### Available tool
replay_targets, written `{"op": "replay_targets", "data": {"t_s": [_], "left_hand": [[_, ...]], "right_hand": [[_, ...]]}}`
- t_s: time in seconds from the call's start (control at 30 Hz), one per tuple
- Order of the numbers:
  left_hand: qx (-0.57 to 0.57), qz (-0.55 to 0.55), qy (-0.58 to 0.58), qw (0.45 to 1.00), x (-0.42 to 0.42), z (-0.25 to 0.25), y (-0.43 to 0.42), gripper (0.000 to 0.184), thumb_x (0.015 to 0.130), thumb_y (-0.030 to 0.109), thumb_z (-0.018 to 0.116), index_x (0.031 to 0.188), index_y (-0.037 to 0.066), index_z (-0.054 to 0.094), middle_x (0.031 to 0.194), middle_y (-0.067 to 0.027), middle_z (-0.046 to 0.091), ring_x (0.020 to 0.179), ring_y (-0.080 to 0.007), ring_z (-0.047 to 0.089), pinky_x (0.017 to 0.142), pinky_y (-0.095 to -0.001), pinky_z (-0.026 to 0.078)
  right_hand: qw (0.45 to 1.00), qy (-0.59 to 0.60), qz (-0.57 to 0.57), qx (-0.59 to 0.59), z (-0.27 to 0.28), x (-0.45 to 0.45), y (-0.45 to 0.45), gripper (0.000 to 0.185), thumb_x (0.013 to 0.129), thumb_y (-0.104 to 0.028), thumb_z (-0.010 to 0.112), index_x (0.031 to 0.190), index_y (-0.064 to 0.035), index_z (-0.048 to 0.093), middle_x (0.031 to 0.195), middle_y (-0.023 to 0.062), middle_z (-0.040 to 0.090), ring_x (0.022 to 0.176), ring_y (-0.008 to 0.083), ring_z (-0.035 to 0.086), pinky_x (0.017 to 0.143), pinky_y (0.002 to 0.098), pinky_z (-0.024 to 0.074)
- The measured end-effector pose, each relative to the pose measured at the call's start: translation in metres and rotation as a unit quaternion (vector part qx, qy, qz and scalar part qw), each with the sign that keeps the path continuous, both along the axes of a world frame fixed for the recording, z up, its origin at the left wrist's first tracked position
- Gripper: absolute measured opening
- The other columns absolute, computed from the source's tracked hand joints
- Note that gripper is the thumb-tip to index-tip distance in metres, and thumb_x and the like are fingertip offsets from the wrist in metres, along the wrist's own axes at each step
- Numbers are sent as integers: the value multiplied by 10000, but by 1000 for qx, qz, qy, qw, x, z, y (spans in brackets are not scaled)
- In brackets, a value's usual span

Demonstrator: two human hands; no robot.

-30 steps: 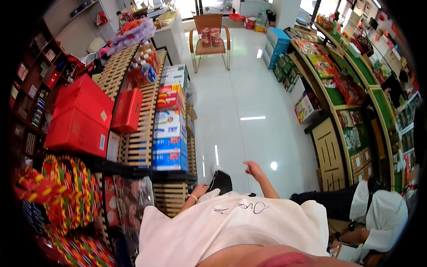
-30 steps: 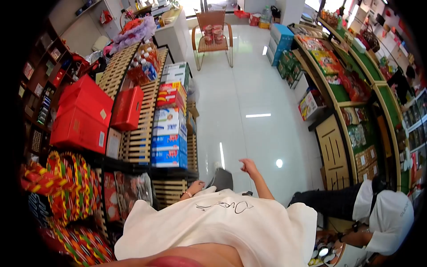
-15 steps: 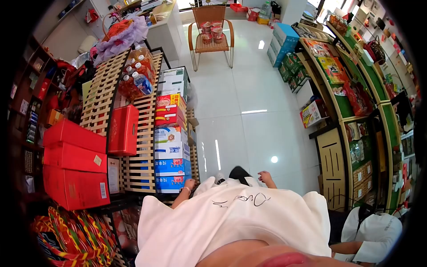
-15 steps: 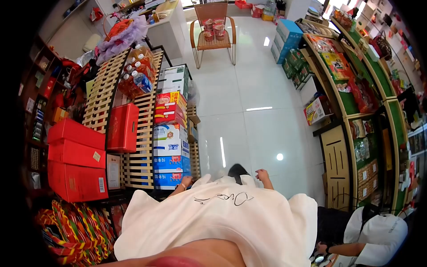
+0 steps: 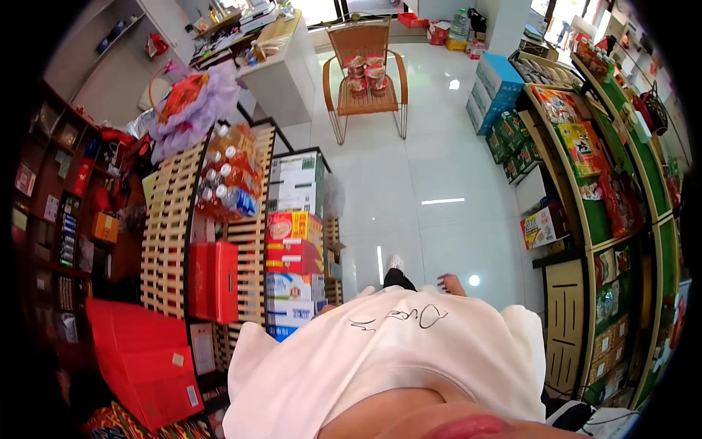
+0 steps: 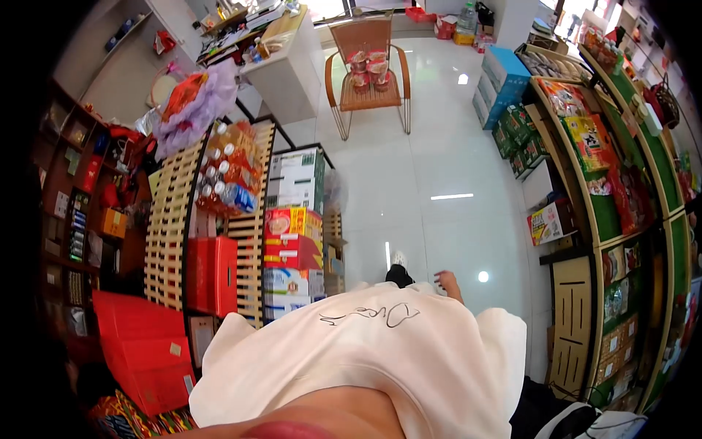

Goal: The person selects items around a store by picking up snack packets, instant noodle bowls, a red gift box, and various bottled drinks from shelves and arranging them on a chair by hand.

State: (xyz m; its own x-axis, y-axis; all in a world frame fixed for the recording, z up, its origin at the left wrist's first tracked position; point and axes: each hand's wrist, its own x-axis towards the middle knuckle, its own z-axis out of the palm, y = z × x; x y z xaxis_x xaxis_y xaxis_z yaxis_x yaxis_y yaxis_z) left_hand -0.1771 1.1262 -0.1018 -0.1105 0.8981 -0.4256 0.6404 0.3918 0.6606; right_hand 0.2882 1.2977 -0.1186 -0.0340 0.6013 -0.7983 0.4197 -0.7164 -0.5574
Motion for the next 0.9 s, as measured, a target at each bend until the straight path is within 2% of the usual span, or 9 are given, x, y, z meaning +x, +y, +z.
{"op": "replay_targets", "data": {"t_s": [0.17, 0.27, 0.43, 0.53, 0.6, 0.67, 0.7, 0.73, 0.9], "left_hand": [[-37, -55, -3, 998, -27, 11, 144, 278, 774, 229, 520, 652, -5, 608, 630, -119, 598, 571, -202, 575, 504, -341, 433], [-18, 170, -233, 957, -20, -6, 206, 269, 843, 247, 501, 797, 7, 616, 652, -71, 596, 559, -158, 547, 502, -305, 425], [-9, 276, -318, 907, 20, 66, 294, 240, 885, 240, 479, 1032, 84, 587, 836, -23, 628, 678, -86, 556, 571, -215, 409], [-42, 286, -356, 889, 8, 14, 302, 252, 877, 250, 505, 968, 40, 613, 814, -53, 635, 683, -104, 561, 602, -240, 431], [-10, 235, -230, 944, -5, -2, 294, 249, 858, 233, 534, 892, 7, 633, 812, -58, 640, 703, -146, 572, 641, -276, 455], [-45, 243, -149, 957, -25, -12, 286, 233, 815, 210, 553, 864, 2, 645, 826, -113, 652, 749, -237, 607, 691, -333, 476], [-91, 4, 17, 996, -48, -32, 283, 242, 790, 214, 551, 868, 8, 649, 847, -150, 645, 772, -275, 611, 692, -362, 480], [-65, -223, 182, 956, -72, -54, 281, 253, 764, 219, 549, 871, 14, 653, 868, -187, 638, 795, -312, 614, 693, -391, 483], [-85, -117, 90, 985, -112, -54, 356, 269, 751, 244, 544, 849, 21, 656, 869, -212, 625, 801, -339, 607, 691, -412, 482]], "right_hand": [[981, 89, 38, 168, 61, -44, 119, 369, 684, 26, 419, 956, -79, 644, 690, 92, 648, 562, 128, 546, 491, 243, 401], [980, 127, 9, 156, 74, -55, 151, 401, 657, 34, 406, 961, -79, 642, 683, 91, 644, 594, 133, 560, 529, 262, 416], [989, -32, 124, 76, 34, -53, 168, 392, 687, -13, 424, 989, -106, 655, 820, 135, 658, 747, 233, 618, 639, 343, 484], [971, -77, 204, 103, -37, -25, 159, 374, 699, -23, 419, 966, -92, 672, 861, 169, 648, 764, 286, 613, 678, 376, 501], [996, -67, 39, -37, 17, -26, 165, 341, 708, -33, 427, 936, -71, 678, 862, 176, 647, 751, 268, 612, 679, 344, 499], [988, -137, 68, 22, 0, -8, 171, 318, 719, -46, 435, 921, -57, 680, 821, 169, 646, 736, 253, 609, 676, 346, 499], [988, -139, 62, 19, 2, -4, 178, 311, 719, -50, 439, 915, -59, 680, 807, 170, 645, 729, 249, 608, 660, 351, 499], [988, -141, 54, 16, 9, -4, 189, 304, 719, -54, 444, 909, -61, 681, 793, 170, 643, 722, 246, 608, 645, 356, 500], [985, -157, 76, 6, 6, -36, 266, 288, 713, -58, 456, 893, -62, 681, 751, 164, 640, 686, 236, 607, 608, 358, 497]]}}
